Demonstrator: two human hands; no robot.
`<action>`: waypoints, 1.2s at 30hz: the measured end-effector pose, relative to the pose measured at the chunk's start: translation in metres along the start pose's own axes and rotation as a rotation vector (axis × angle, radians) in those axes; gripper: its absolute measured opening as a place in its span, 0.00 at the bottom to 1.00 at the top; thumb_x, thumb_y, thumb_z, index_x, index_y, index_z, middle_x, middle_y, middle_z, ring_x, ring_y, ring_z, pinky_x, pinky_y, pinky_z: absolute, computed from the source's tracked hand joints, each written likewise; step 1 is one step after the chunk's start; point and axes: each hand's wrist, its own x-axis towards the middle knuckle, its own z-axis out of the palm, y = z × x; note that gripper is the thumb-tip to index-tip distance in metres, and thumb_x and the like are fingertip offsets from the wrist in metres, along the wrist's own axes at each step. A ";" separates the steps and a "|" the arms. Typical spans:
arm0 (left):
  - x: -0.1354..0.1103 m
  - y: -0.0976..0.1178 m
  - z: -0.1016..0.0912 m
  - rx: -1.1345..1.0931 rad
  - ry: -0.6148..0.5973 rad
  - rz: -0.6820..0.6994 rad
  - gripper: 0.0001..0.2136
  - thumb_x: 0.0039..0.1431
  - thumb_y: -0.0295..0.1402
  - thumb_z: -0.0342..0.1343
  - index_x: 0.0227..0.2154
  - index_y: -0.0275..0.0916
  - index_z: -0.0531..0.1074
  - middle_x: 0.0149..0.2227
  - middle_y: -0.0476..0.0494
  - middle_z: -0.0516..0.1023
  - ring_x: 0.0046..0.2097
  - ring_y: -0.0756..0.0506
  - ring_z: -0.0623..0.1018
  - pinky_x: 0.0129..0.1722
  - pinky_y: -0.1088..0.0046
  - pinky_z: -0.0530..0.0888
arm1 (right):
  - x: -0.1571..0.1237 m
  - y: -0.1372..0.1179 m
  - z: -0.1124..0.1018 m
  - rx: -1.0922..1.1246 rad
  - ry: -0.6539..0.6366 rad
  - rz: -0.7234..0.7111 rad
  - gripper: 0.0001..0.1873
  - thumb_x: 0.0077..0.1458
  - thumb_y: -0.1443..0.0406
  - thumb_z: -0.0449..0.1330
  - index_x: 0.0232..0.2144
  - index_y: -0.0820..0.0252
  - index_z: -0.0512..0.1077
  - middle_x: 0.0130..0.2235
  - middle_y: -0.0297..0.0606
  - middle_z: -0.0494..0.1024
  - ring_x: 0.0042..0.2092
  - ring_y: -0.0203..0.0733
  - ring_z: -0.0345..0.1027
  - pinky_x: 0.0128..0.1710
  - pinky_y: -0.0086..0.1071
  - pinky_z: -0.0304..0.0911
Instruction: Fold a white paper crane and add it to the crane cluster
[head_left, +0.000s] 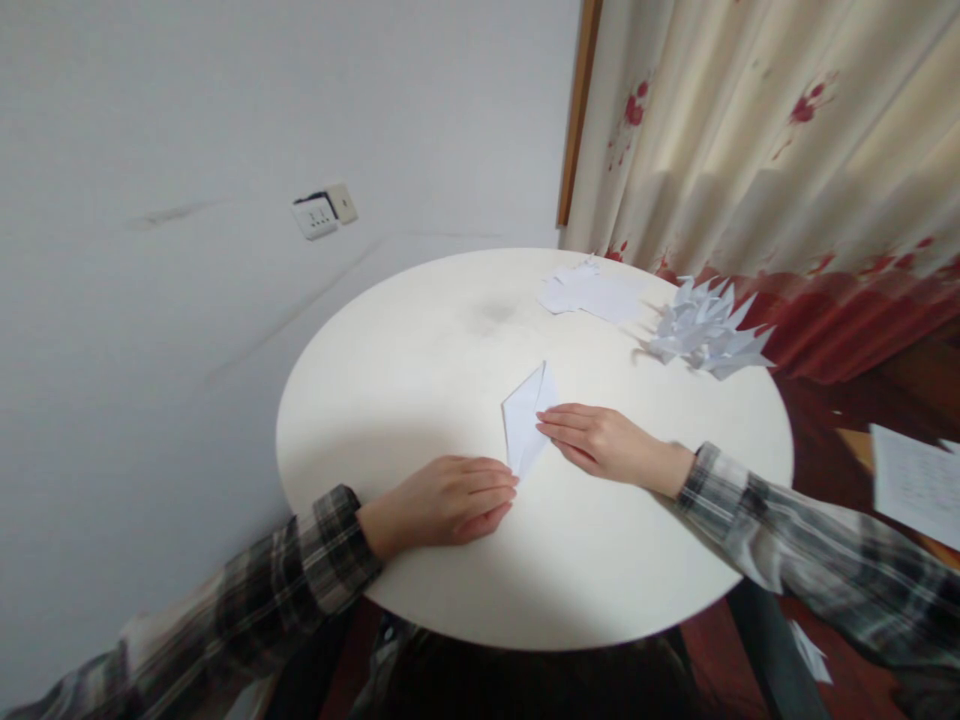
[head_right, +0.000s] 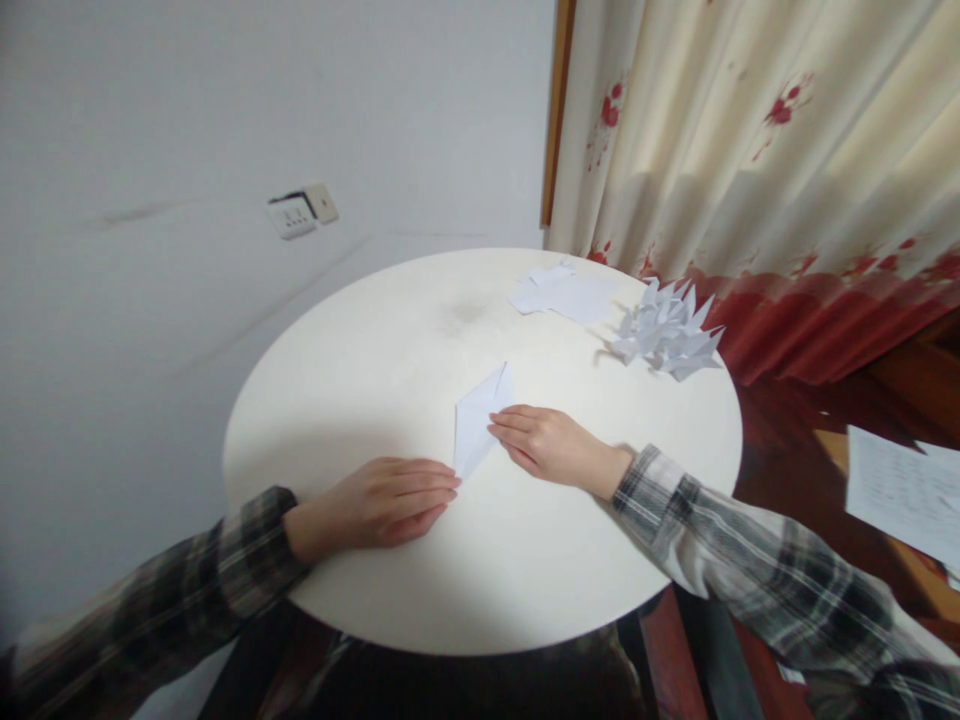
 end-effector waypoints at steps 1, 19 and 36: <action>0.000 0.000 0.000 -0.006 0.006 -0.001 0.07 0.55 0.25 0.51 0.37 0.35 0.69 0.35 0.45 0.79 0.40 0.49 0.77 0.40 0.75 0.76 | 0.000 0.000 0.000 0.001 -0.001 0.001 0.18 0.58 0.68 0.48 0.50 0.66 0.67 0.51 0.46 0.71 0.54 0.43 0.62 0.53 0.41 0.62; -0.002 -0.002 -0.001 -0.070 -0.125 -0.118 0.15 0.58 0.28 0.49 0.48 0.35 0.64 0.48 0.40 0.73 0.51 0.47 0.71 0.51 0.69 0.70 | 0.000 0.002 0.000 0.039 0.008 0.007 0.18 0.58 0.69 0.48 0.50 0.66 0.66 0.51 0.47 0.71 0.54 0.43 0.63 0.52 0.42 0.63; 0.014 -0.011 0.007 -0.125 -0.286 -0.255 0.23 0.58 0.42 0.48 0.54 0.34 0.59 0.48 0.35 0.68 0.48 0.41 0.68 0.48 0.62 0.67 | -0.008 0.014 -0.004 0.229 0.015 -0.010 0.22 0.54 0.74 0.48 0.52 0.61 0.65 0.51 0.43 0.70 0.54 0.43 0.61 0.53 0.45 0.61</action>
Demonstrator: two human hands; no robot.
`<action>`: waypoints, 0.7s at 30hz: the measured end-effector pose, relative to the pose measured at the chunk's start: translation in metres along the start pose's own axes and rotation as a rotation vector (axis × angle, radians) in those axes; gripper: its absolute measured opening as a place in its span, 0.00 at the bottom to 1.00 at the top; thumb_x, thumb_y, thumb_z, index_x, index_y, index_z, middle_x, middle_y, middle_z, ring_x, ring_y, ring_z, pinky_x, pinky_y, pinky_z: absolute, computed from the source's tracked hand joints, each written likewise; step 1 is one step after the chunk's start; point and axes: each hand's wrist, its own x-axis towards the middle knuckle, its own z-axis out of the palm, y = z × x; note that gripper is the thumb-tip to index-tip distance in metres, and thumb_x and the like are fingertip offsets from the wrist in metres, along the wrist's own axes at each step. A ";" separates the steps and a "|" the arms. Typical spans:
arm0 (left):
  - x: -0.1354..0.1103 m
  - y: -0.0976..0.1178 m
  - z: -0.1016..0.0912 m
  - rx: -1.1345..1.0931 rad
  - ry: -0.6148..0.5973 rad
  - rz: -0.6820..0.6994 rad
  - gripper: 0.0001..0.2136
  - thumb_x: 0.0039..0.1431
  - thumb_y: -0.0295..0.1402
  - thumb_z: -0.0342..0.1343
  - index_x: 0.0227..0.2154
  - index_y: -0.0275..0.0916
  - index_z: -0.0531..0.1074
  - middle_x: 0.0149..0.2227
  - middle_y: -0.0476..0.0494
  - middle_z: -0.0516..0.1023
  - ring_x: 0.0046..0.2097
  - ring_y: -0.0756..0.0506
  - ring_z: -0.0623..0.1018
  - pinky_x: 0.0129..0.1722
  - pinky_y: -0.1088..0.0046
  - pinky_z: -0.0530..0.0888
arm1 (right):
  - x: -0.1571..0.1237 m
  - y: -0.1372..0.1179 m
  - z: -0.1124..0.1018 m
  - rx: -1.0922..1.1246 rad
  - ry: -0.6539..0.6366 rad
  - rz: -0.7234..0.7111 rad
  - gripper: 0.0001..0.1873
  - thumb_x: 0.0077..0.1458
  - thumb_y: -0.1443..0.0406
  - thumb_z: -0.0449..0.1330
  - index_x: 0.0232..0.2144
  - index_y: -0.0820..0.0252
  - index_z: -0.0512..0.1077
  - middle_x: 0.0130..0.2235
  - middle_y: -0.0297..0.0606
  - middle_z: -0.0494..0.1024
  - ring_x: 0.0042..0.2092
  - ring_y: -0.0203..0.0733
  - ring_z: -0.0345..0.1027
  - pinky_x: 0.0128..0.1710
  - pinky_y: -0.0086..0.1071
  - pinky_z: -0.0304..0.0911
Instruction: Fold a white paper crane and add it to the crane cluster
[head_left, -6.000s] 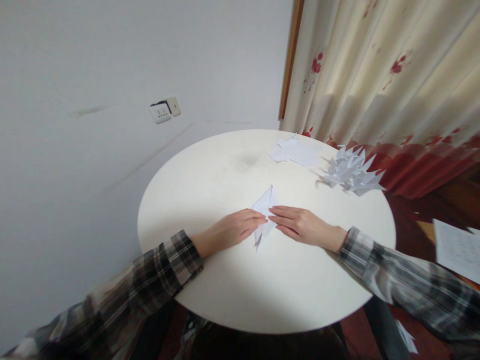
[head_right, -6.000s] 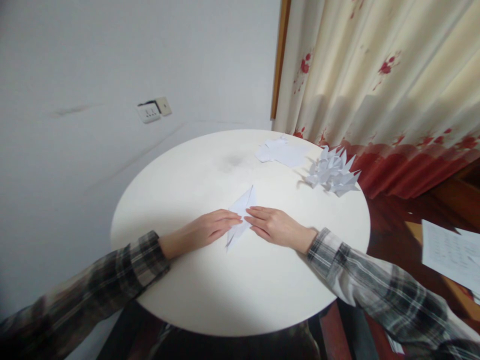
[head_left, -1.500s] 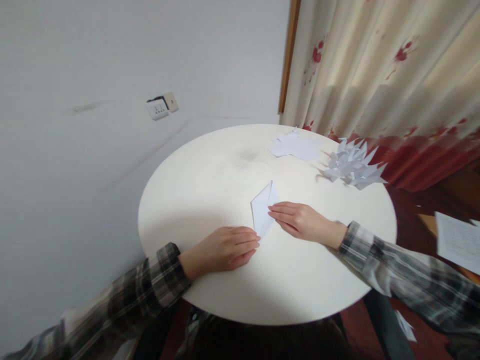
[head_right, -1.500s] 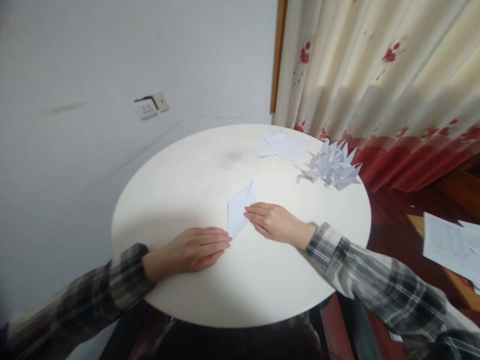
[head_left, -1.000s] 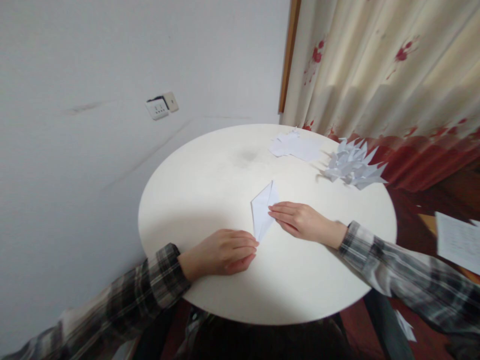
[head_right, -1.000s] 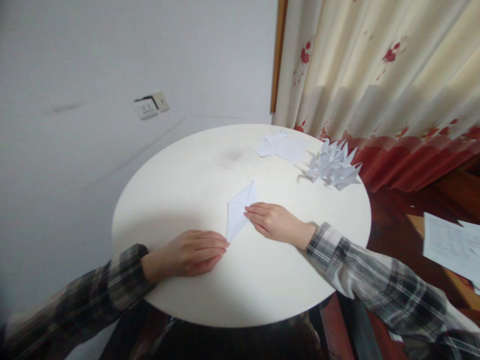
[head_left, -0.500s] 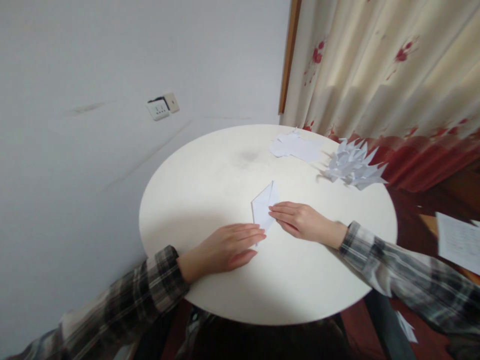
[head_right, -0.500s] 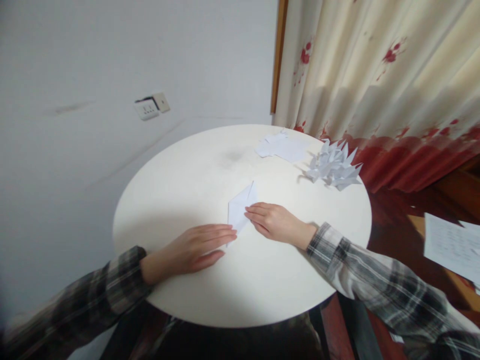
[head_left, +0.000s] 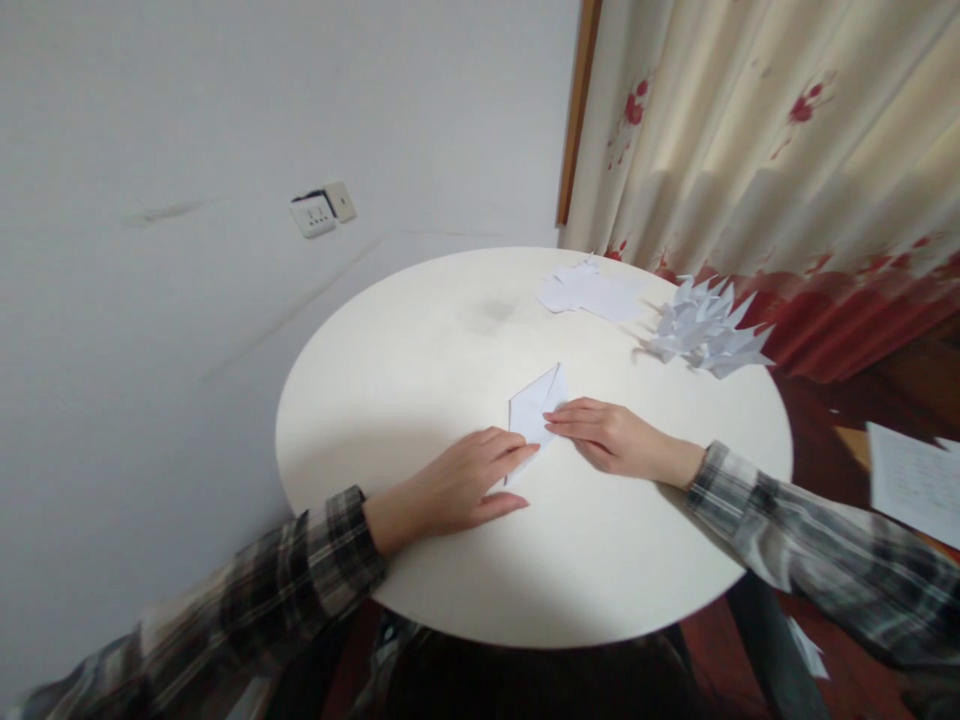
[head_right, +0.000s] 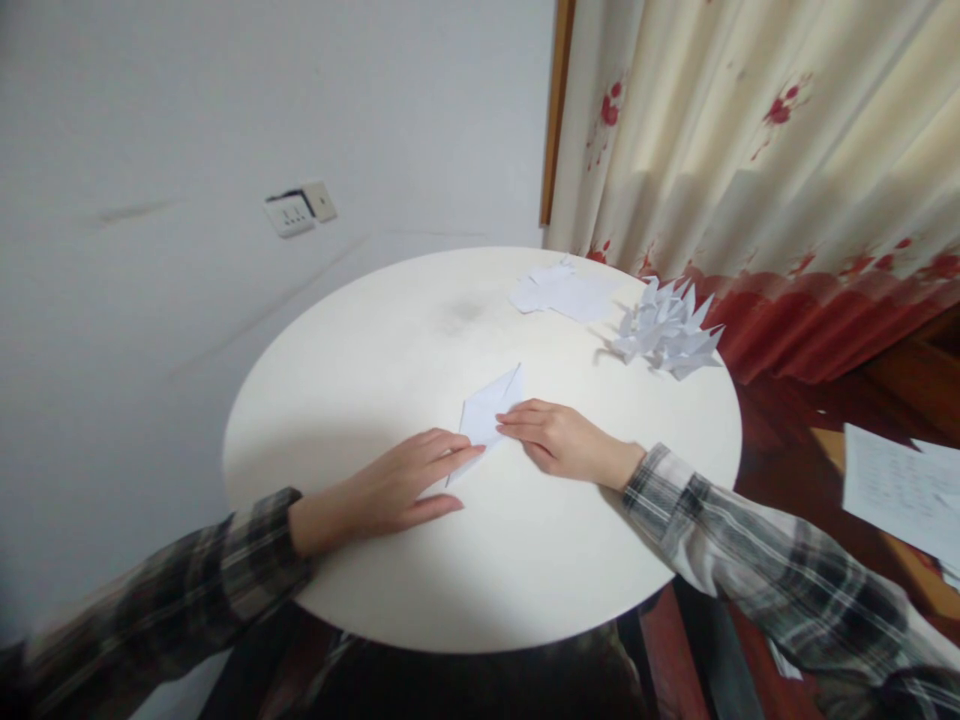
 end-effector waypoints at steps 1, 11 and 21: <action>0.005 -0.001 0.000 0.009 -0.003 -0.004 0.23 0.58 0.42 0.48 0.53 0.34 0.60 0.47 0.35 0.68 0.47 0.41 0.68 0.47 0.63 0.67 | 0.000 0.000 0.000 0.001 0.005 -0.001 0.23 0.54 0.74 0.48 0.52 0.60 0.64 0.51 0.44 0.70 0.53 0.43 0.61 0.52 0.46 0.61; 0.033 -0.008 0.006 0.070 0.006 0.026 0.14 0.61 0.31 0.42 0.46 0.34 0.67 0.36 0.42 0.68 0.38 0.47 0.69 0.40 0.70 0.68 | 0.007 0.006 0.000 0.136 0.051 0.033 0.18 0.55 0.74 0.50 0.46 0.58 0.70 0.45 0.43 0.73 0.47 0.39 0.65 0.49 0.40 0.62; 0.018 -0.007 0.002 0.069 0.058 0.056 0.14 0.56 0.24 0.46 0.44 0.34 0.69 0.36 0.40 0.70 0.39 0.46 0.69 0.39 0.69 0.70 | 0.004 0.012 0.000 0.088 0.058 0.012 0.19 0.54 0.74 0.50 0.47 0.56 0.69 0.47 0.41 0.73 0.49 0.40 0.64 0.50 0.43 0.61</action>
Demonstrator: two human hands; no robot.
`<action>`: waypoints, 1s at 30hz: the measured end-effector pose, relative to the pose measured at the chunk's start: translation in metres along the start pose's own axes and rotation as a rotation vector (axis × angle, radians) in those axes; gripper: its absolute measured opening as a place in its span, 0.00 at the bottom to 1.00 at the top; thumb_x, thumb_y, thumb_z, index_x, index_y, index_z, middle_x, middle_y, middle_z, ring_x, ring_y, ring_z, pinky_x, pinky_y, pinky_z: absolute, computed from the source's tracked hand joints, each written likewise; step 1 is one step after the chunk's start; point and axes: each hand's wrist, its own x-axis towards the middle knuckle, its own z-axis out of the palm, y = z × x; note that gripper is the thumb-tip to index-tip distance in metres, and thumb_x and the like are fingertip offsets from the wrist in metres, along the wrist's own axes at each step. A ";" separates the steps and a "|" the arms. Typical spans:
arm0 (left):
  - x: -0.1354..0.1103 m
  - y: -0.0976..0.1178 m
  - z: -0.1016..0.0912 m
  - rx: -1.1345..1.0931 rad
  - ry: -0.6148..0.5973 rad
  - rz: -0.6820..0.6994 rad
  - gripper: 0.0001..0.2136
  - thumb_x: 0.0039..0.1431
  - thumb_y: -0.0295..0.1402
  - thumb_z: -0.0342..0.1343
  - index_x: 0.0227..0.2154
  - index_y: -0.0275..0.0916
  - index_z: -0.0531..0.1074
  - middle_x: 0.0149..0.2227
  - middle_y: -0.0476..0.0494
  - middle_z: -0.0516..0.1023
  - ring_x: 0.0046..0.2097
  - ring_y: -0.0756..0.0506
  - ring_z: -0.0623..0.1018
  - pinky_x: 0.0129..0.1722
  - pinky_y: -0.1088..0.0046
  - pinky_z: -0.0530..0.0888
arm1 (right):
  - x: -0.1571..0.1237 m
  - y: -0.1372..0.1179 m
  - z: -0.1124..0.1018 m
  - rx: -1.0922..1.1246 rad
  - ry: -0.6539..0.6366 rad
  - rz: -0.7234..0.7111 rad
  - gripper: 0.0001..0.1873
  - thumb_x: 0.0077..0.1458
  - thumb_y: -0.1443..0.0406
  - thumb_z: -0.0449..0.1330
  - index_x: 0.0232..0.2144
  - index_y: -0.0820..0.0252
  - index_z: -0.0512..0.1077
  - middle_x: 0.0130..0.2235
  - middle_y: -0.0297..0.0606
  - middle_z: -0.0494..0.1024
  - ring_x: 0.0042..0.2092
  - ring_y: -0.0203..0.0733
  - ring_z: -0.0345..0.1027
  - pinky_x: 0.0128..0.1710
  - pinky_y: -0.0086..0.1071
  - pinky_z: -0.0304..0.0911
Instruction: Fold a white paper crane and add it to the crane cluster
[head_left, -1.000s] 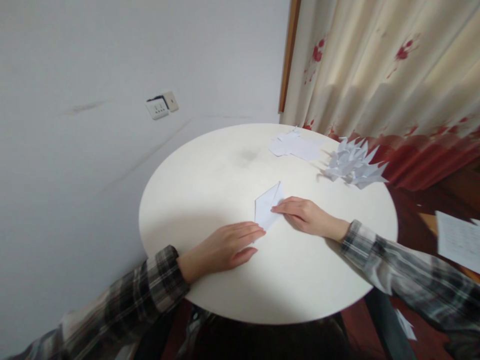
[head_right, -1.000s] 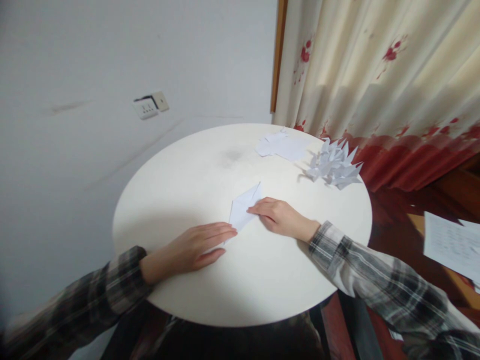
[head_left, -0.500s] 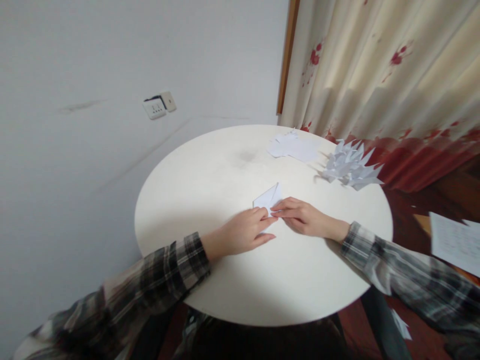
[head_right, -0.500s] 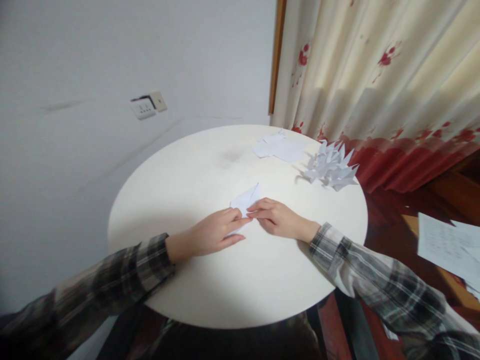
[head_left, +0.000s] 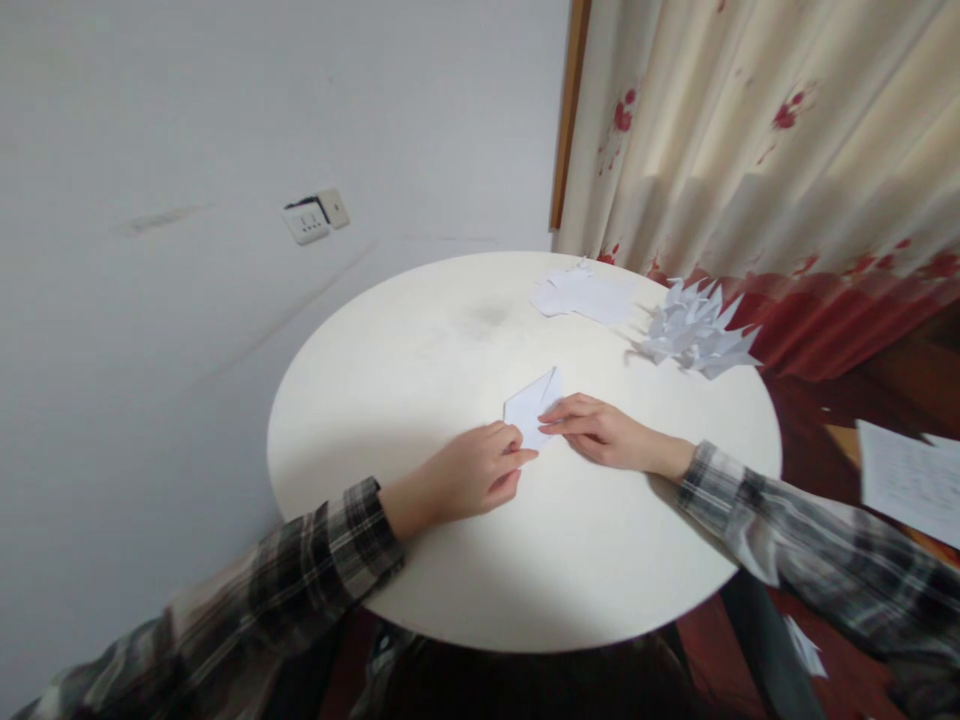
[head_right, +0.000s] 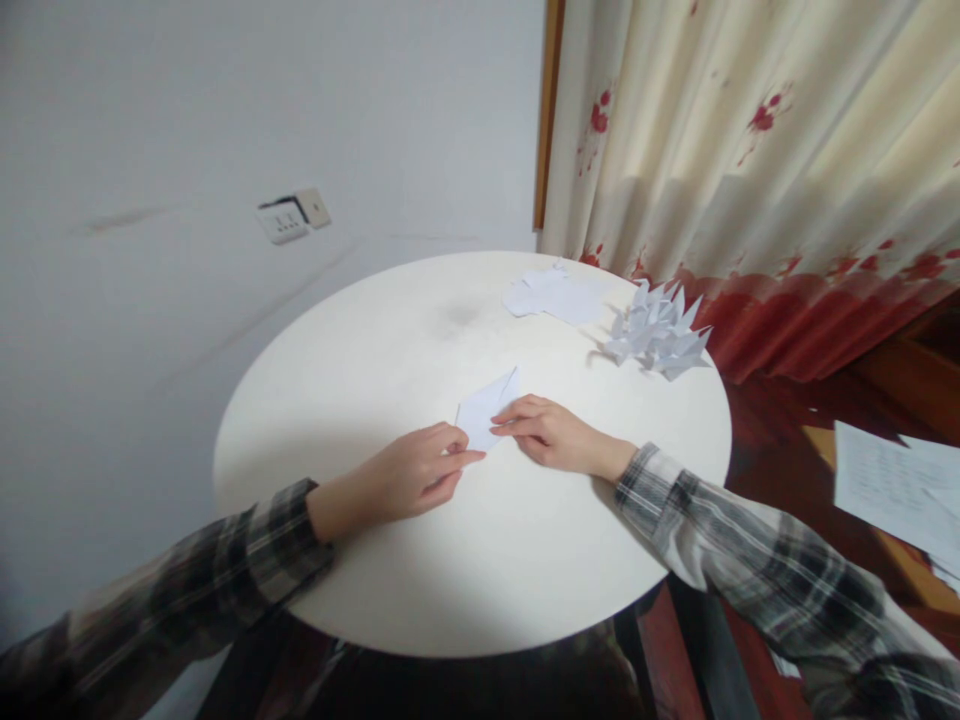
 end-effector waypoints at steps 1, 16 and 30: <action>-0.002 0.001 0.000 0.001 -0.002 0.001 0.14 0.56 0.24 0.46 0.44 0.34 0.69 0.37 0.39 0.70 0.40 0.45 0.70 0.39 0.68 0.70 | 0.000 0.001 0.000 -0.002 0.000 -0.004 0.20 0.54 0.74 0.50 0.47 0.56 0.69 0.47 0.41 0.73 0.49 0.40 0.64 0.50 0.43 0.61; -0.043 0.002 -0.002 -0.003 -0.025 -0.017 0.15 0.55 0.24 0.46 0.46 0.35 0.66 0.46 0.38 0.71 0.49 0.45 0.70 0.48 0.67 0.71 | -0.002 0.007 0.009 -0.018 -0.014 0.000 0.18 0.56 0.71 0.50 0.48 0.59 0.68 0.48 0.43 0.73 0.51 0.41 0.63 0.52 0.43 0.60; -0.047 0.000 0.003 0.009 0.006 -0.015 0.15 0.56 0.24 0.45 0.47 0.36 0.66 0.47 0.38 0.72 0.51 0.45 0.70 0.49 0.68 0.71 | -0.014 -0.001 -0.001 0.060 -0.139 0.112 0.19 0.60 0.62 0.49 0.52 0.59 0.65 0.58 0.42 0.63 0.58 0.39 0.56 0.59 0.38 0.54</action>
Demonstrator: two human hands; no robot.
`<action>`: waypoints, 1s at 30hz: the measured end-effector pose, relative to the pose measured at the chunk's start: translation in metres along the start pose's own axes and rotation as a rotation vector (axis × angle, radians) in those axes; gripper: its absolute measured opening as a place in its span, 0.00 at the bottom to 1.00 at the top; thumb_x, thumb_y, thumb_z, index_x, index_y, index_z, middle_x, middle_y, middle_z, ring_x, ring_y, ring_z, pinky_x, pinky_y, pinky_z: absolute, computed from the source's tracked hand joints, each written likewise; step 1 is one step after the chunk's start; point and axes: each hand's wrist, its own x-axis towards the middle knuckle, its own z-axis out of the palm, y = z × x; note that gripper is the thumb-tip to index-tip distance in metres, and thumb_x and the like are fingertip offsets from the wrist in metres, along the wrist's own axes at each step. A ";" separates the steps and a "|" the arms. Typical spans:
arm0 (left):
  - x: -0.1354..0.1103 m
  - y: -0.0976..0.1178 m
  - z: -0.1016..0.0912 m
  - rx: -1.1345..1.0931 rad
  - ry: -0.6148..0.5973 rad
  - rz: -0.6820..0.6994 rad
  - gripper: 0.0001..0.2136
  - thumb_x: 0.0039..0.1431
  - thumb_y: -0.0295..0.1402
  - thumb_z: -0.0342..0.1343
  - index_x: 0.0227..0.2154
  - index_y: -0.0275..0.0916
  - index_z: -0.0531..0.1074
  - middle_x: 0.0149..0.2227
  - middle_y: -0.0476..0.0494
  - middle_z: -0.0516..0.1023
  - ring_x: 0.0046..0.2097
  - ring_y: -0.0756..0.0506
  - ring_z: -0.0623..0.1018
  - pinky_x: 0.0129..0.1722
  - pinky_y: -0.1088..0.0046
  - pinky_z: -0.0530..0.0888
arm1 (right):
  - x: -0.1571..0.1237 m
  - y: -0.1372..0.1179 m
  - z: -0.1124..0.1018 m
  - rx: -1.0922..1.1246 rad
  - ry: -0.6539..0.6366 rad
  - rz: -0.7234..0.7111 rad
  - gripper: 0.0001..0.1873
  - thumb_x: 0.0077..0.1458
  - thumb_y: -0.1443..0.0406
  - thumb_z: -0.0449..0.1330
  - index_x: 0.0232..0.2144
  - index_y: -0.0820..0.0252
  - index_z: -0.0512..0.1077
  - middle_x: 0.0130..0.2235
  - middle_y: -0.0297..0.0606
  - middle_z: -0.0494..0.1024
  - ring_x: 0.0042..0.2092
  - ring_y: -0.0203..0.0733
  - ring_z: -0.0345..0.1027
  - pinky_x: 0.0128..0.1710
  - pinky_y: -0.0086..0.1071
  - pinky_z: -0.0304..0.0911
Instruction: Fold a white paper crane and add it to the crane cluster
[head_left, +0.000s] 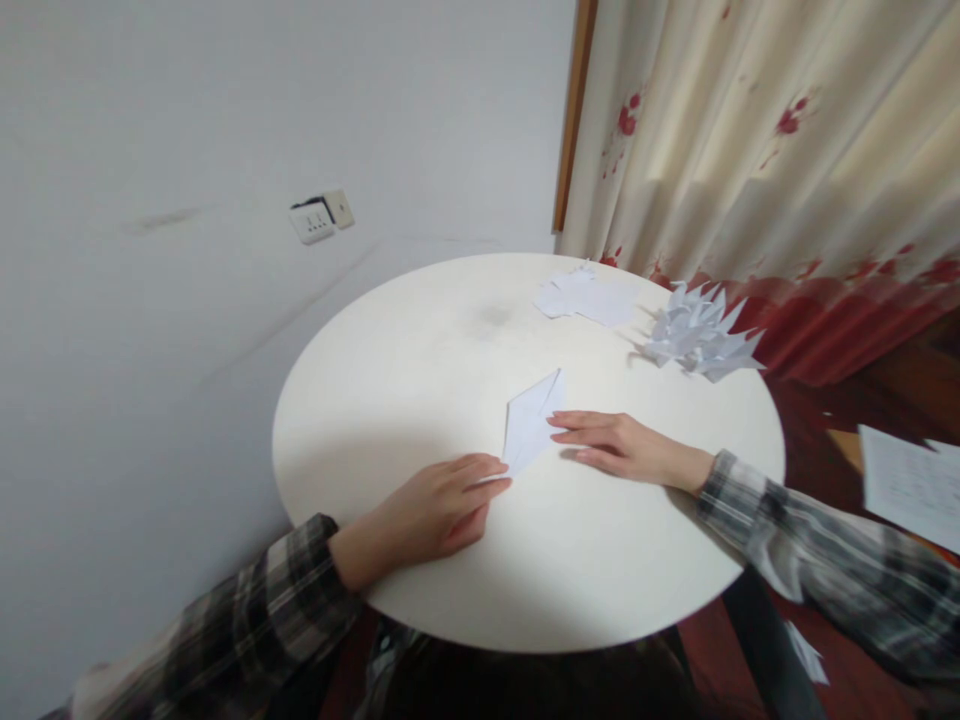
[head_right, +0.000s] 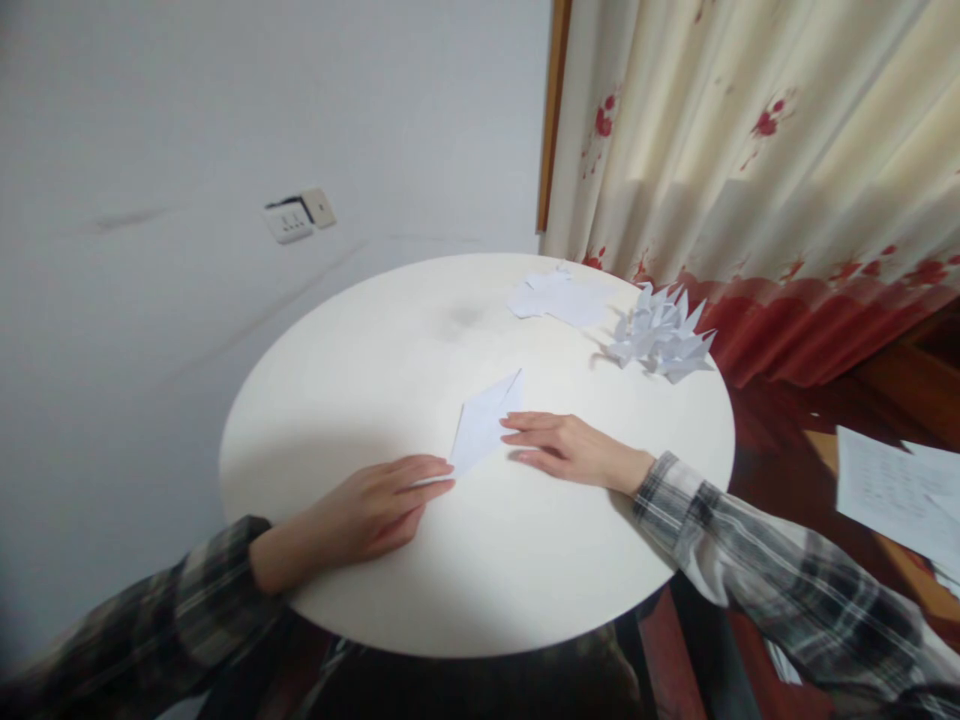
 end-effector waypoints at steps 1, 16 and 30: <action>0.000 0.000 0.000 0.001 0.004 0.003 0.16 0.56 0.24 0.45 0.47 0.36 0.66 0.47 0.39 0.72 0.51 0.45 0.70 0.49 0.68 0.71 | 0.000 0.001 0.000 0.004 0.014 0.014 0.18 0.60 0.62 0.49 0.51 0.60 0.67 0.57 0.42 0.64 0.58 0.39 0.58 0.58 0.37 0.55; 0.000 0.001 0.002 0.029 0.017 0.002 0.15 0.55 0.24 0.46 0.46 0.35 0.67 0.48 0.39 0.72 0.51 0.46 0.71 0.50 0.69 0.71 | -0.004 0.010 -0.001 -0.178 0.109 -0.015 0.15 0.59 0.64 0.50 0.44 0.62 0.72 0.50 0.43 0.72 0.53 0.40 0.64 0.54 0.38 0.62; 0.003 -0.004 0.003 0.056 0.023 0.036 0.13 0.59 0.27 0.46 0.44 0.37 0.69 0.48 0.43 0.74 0.50 0.47 0.72 0.51 0.70 0.70 | -0.004 -0.008 0.009 -0.443 0.157 -0.065 0.19 0.58 0.59 0.52 0.47 0.65 0.68 0.46 0.46 0.74 0.51 0.46 0.65 0.51 0.42 0.64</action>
